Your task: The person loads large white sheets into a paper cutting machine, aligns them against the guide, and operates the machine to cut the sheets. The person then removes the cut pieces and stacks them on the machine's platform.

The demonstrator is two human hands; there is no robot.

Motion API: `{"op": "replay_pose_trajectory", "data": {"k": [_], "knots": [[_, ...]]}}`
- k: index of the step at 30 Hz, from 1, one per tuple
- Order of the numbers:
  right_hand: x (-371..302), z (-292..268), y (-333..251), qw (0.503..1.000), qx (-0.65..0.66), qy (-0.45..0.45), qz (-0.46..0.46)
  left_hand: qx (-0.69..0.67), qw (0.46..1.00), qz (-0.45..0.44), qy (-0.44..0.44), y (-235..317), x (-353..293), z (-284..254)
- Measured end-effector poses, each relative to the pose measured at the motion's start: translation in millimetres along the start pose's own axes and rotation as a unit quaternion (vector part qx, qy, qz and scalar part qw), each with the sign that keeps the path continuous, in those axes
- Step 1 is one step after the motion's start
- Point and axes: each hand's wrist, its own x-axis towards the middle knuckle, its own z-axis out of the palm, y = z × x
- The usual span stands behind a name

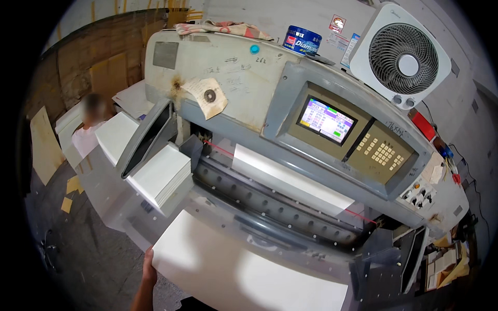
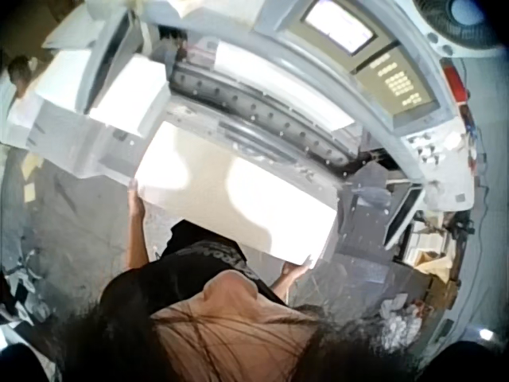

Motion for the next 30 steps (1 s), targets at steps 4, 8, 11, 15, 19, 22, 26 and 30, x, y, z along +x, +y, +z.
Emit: {"op": "replay_pose_trajectory", "data": {"k": [4,8,11,15,19,22,26,30], "knots": [[-31,-34,14,0.998,-0.048,0.015,-0.026,-0.114,0.993,-0.009,-0.021,10,-53,-19],[-37,-39,31,0.997,-0.065,0.019,-0.037,-0.257,0.964,-0.064,-0.031,-39,-59,-53],[-21,-48,28,0.997,-0.061,0.01,-0.035,-0.239,0.964,-0.08,0.087,-4,-73,-29],[-11,-67,27,0.994,-0.06,-0.042,-0.084,-0.292,0.948,-0.088,0.094,15,-74,-42],[-33,-66,42,0.995,-0.038,-0.078,-0.043,-0.178,0.972,-0.055,0.145,33,-61,-91],[-89,-19,79,0.995,-0.067,-0.056,-0.042,-0.214,0.964,-0.071,0.137,67,-32,-146],[-178,59,157,0.997,-0.052,-0.046,-0.018,-0.19,0.965,-0.036,0.175,102,43,-233],[-246,125,250,0.993,-0.088,-0.078,0.004,-0.179,0.98,0.003,0.081,143,148,-333]]}}
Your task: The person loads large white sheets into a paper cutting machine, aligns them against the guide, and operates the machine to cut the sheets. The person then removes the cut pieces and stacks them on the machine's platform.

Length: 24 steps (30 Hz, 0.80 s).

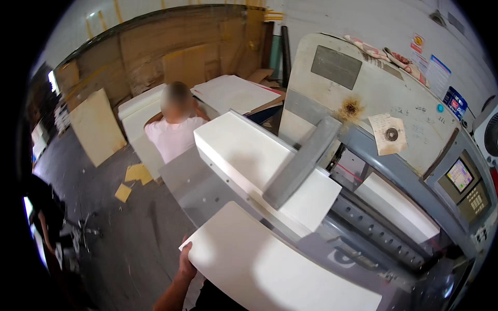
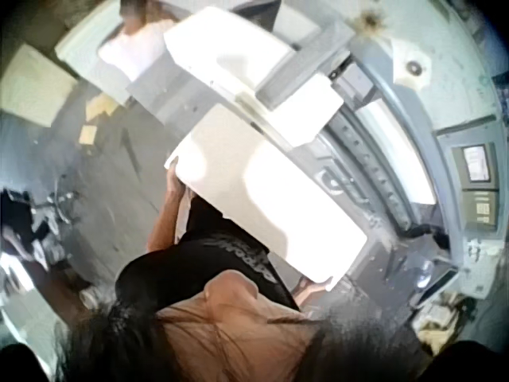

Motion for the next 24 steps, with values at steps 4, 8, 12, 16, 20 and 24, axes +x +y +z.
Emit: {"op": "replay_pose_trajectory", "data": {"k": [4,8,12,16,20,24], "knots": [[-72,132,56,0.995,0.022,0.055,0.076,0.01,0.999,0.029,-0.04,68,100,-81],[-125,212,113,0.988,0.101,0.023,0.114,-0.108,0.994,0.009,-0.029,121,190,-97],[-163,272,169,0.991,0.098,0.023,0.091,-0.122,0.992,0.035,-0.023,174,271,-127],[-190,331,191,0.993,0.104,0.028,0.052,-0.126,0.99,0.02,-0.068,218,332,-88],[-196,427,148,0.983,0.043,0.117,0.133,-0.098,0.984,0.028,-0.146,211,398,-88],[-195,417,166,0.997,0.046,0.03,0.058,-0.088,0.995,-0.017,-0.052,205,400,-79]]}}
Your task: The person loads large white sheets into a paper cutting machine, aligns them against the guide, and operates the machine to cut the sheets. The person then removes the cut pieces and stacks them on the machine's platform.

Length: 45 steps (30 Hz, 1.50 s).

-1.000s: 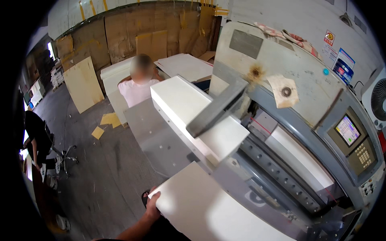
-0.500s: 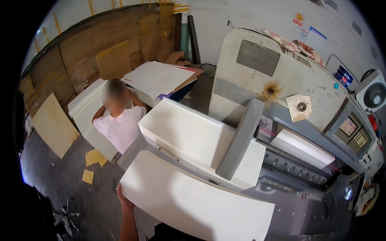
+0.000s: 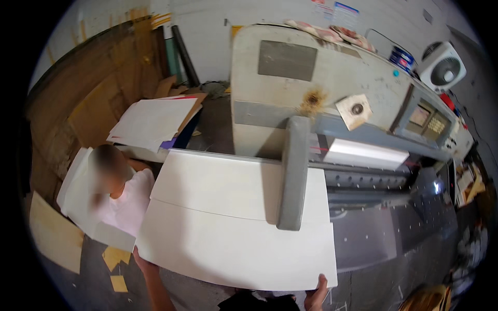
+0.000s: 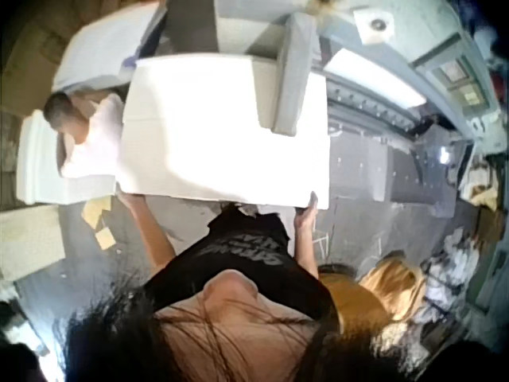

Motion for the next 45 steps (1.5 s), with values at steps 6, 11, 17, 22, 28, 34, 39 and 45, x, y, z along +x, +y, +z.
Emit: {"op": "replay_pose_trajectory", "data": {"k": [6,11,17,22,28,34,39,45], "knots": [[-6,-5,5,0.999,-0.016,0.012,-0.028,0.012,1.0,0.025,0.003,3,-11,-16],[13,-2,22,0.998,-0.008,0.032,-0.058,0.041,0.996,0.057,-0.057,-8,8,-28],[45,-69,45,0.997,-0.063,-0.024,0.049,0.107,0.985,0.135,0.004,-31,-20,-58],[50,-149,-25,0.948,-0.212,-0.195,0.138,0.453,0.872,0.185,-0.004,-126,-151,4],[119,-376,-64,0.956,-0.262,-0.128,0.036,0.172,0.978,0.122,-0.008,-287,-330,143],[185,-476,-190,0.946,-0.295,-0.111,-0.074,-0.025,0.997,0.048,-0.046,-302,-318,139],[261,-447,-262,0.958,-0.259,-0.093,-0.08,0.257,0.937,-0.017,0.235,-362,-374,41],[358,-383,-297,0.933,-0.199,-0.254,-0.16,0.545,0.787,-0.152,-0.248,-545,-568,238]]}}
